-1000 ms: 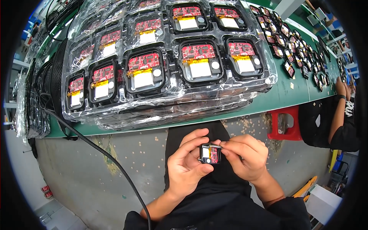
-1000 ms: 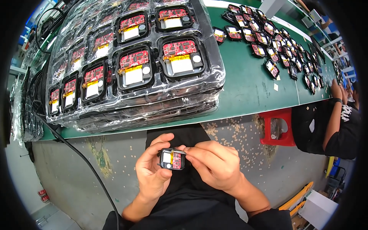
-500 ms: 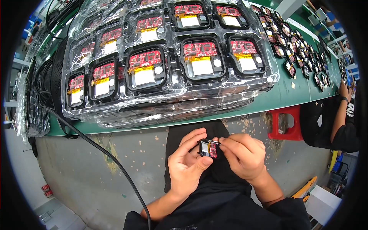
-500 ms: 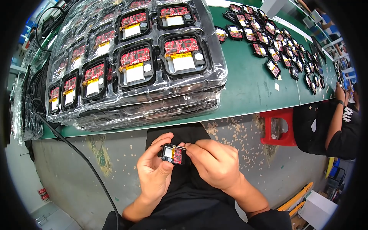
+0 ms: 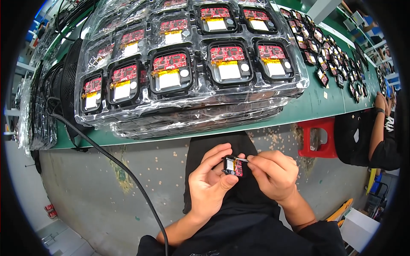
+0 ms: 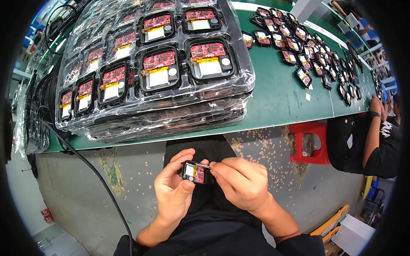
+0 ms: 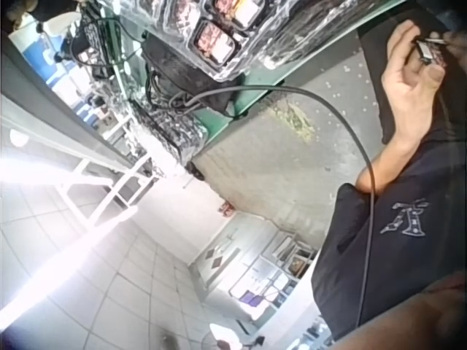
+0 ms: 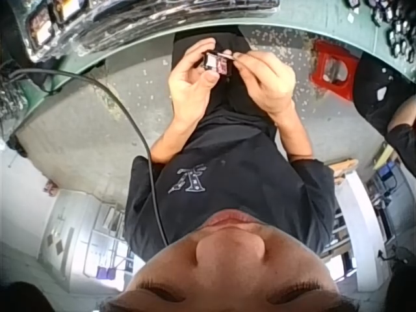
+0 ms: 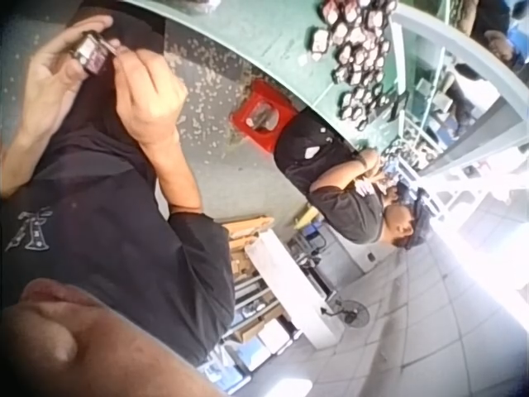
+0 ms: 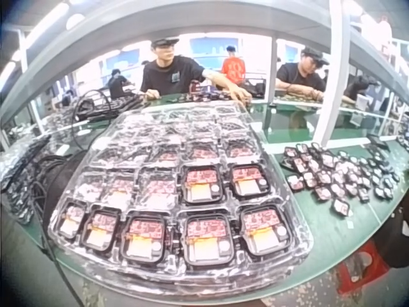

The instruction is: Assembling small electronic devices by using tweezers to place internal components into housings on a production line.

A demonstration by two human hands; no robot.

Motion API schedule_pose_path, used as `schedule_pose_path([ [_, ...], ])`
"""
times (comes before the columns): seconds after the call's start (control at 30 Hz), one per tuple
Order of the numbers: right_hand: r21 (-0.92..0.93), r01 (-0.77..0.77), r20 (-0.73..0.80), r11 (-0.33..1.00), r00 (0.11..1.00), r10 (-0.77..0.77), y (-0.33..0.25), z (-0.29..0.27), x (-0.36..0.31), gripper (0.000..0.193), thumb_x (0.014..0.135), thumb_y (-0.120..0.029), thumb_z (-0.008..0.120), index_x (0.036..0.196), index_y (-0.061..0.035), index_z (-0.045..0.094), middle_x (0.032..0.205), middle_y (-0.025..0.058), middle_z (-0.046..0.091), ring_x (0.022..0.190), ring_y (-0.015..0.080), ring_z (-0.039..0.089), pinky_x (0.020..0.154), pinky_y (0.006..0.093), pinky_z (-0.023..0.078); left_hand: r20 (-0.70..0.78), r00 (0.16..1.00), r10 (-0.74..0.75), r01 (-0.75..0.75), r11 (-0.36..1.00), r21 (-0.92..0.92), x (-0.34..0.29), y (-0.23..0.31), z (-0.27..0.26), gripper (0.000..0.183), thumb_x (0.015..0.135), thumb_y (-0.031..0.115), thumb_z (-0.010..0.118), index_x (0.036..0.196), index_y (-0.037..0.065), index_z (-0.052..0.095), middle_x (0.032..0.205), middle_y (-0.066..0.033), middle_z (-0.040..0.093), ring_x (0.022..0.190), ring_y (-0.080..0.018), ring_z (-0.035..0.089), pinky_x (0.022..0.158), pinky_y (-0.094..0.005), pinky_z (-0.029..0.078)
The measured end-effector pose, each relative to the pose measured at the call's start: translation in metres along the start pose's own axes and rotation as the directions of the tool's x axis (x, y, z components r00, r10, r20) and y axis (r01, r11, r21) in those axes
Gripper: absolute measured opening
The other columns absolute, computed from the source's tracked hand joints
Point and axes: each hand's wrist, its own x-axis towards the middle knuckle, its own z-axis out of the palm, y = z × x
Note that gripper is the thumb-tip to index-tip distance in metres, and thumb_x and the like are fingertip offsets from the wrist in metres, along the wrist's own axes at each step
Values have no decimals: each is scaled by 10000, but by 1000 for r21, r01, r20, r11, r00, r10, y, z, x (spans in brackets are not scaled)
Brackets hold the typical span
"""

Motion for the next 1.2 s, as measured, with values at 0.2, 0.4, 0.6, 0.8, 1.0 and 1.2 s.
schedule_pose_path([
  [0.2,86,-92,3,992,996,92,0,5,-3,189,726,0,799,900,-28,730,816,71,684,585,195,653,497,299,513,14,1000,-8,8,1000,0,-2,-3,-4,604,842,205,820,1302,-88,559,1416,-223,472,1196,-424,610,987,-484,581],
  [0.4,-63,28,-11,998,1000,-29,0,8,-4,229,695,16,792,909,-41,733,803,52,670,586,185,654,491,295,506,3,1000,-22,22,1000,11,-4,-8,-12,568,862,161,794,1304,-100,550,1426,-218,458,1202,-427,607,927,-457,622],
  [0.6,-71,63,46,995,997,-60,-2,5,-3,224,690,17,793,898,-43,733,801,45,668,582,184,649,491,297,507,20,999,-49,51,996,-80,-6,-4,-10,537,875,62,777,1328,-114,549,1461,-178,450,1229,-340,613,1010,-390,553],
  [0.8,59,-90,47,994,995,87,-5,-2,-2,165,748,7,788,899,-38,738,808,66,688,585,184,650,491,294,505,58,998,19,-19,1000,-5,-3,-3,-9,562,864,155,797,1313,-87,560,1454,-222,437,1217,-428,598,966,-467,599],
  [1.0,160,-234,126,959,968,216,-6,-2,-1,157,757,4,783,902,-28,732,810,83,691,574,198,636,496,294,505,62,998,-18,20,999,-32,-4,-2,-10,562,862,106,795,1322,-107,551,1456,-200,442,1231,-382,600,1017,-433,557],
  [1.2,-135,51,36,990,998,-46,-5,5,-4,193,720,38,784,892,-20,719,787,72,669,578,201,643,495,303,506,59,998,-32,34,999,-34,-4,-3,-11,550,871,58,785,1328,-127,542,1460,-178,447,1235,-325,605,1041,-389,526],
])
